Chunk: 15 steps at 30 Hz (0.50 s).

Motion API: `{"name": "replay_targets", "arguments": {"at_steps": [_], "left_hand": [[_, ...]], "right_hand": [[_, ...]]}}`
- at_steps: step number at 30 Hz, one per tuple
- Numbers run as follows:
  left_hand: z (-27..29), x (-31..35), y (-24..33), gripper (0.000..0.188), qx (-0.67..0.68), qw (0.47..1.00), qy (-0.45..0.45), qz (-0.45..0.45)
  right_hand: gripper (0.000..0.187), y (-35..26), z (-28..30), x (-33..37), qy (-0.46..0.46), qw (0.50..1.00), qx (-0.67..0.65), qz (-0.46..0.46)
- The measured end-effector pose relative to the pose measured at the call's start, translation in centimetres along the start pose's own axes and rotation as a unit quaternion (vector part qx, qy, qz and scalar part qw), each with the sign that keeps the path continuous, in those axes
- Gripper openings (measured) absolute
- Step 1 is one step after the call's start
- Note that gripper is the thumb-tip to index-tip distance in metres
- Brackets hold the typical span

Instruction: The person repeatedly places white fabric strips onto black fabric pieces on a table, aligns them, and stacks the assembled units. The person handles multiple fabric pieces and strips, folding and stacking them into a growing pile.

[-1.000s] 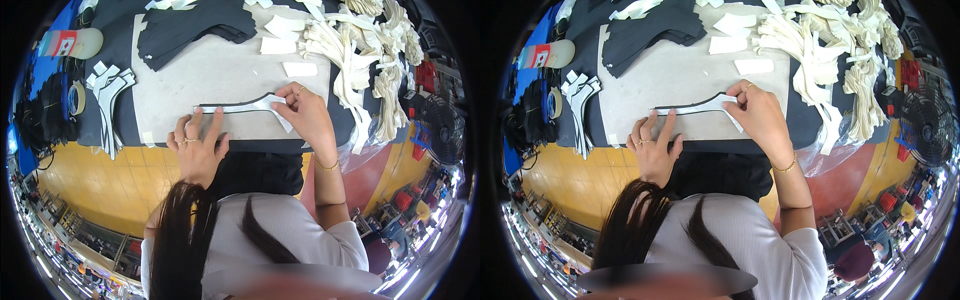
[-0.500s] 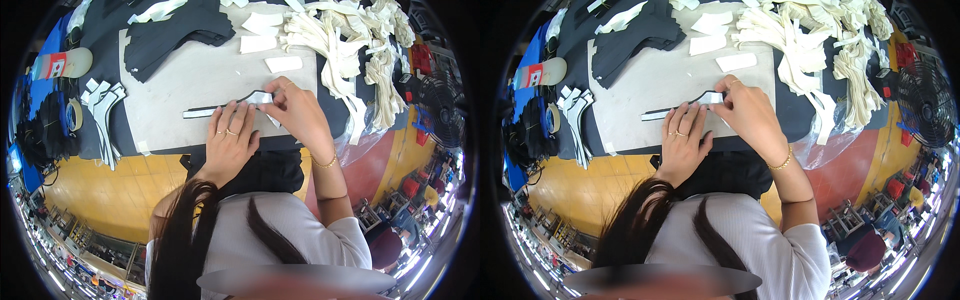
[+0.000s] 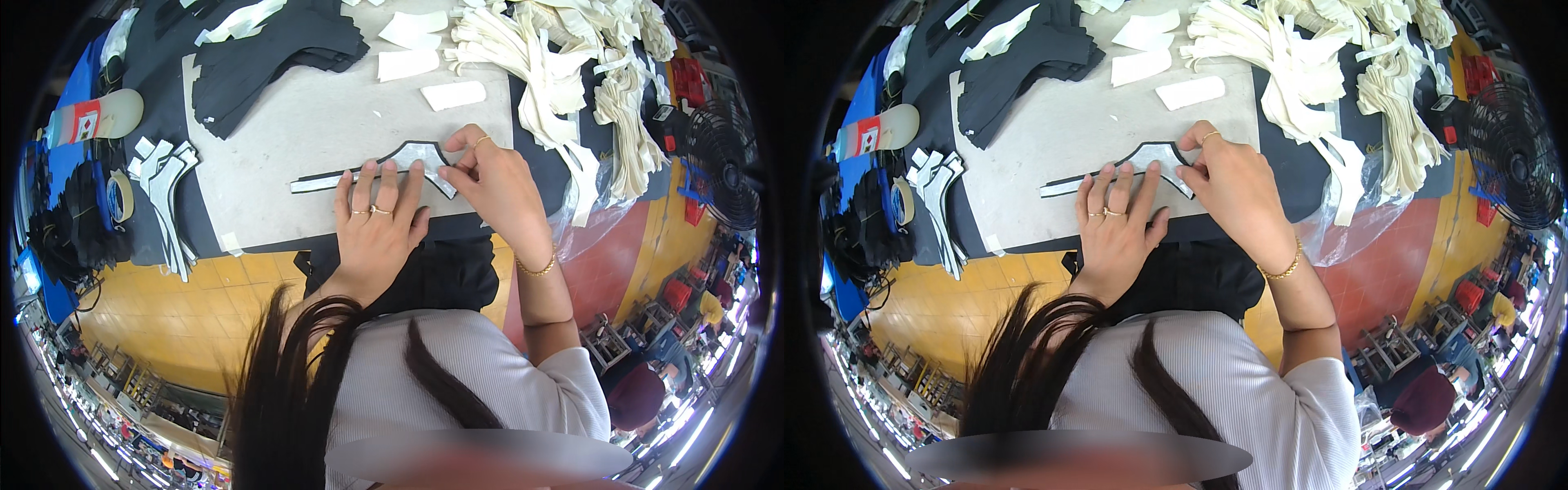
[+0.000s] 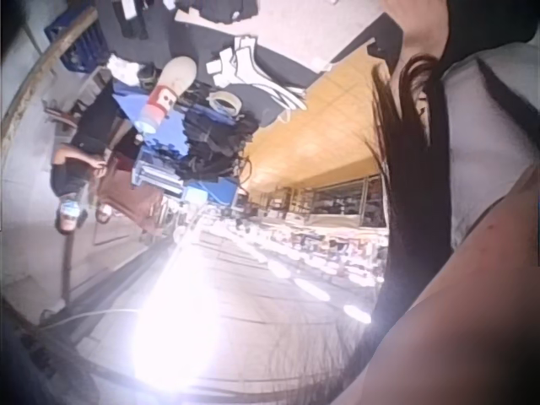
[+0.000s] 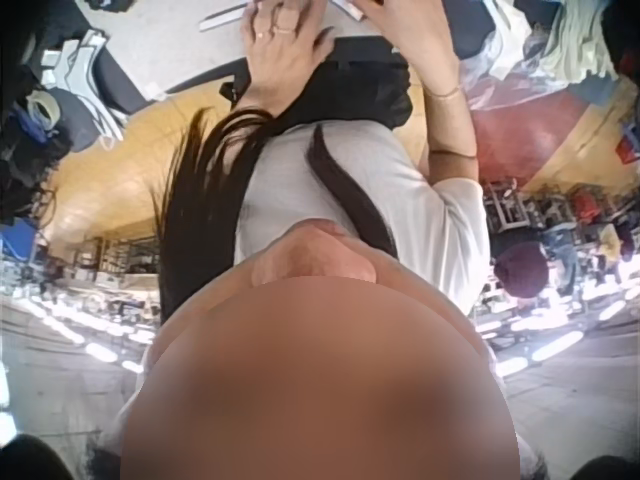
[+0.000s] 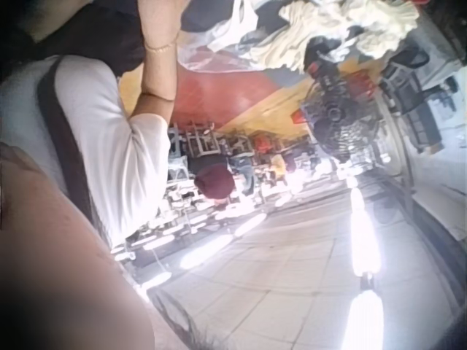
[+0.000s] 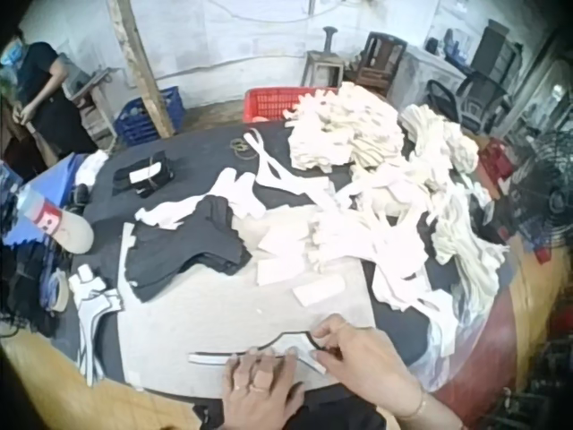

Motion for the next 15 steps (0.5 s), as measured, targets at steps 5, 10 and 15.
{"name": "replay_targets", "arguments": {"at_steps": [5, 10, 15], "left_hand": [[-0.3, 0.0, 1.0, 0.068, -0.032, 0.998, -0.056, 0.016], [-0.5, -0.1, 2.2, 0.081, -0.071, 0.992, -0.107, 0.008], [-0.4, -0.2, 2.5, 0.085, -0.080, 0.988, -0.129, 0.017]], "right_hand": [[0.031, 0.4, 0.1, 1.2, 0.065, 0.986, 0.145, 0.041], [0.034, 2.1, 2.0, 3.0, 0.068, 0.975, 0.210, 0.017], [0.046, 1.4, -0.1, 1.6, 0.177, 0.971, 0.156, 0.039]]}}
Point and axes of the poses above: each hand's wrist, its own x-axis away from the middle knuckle, its own z-axis out of the back of the hand, y = z × x, the point moved 1 cm from there along -x, towards the middle knuckle, and after that the axes turned 14 degrees about x, right-handed, at the moved point
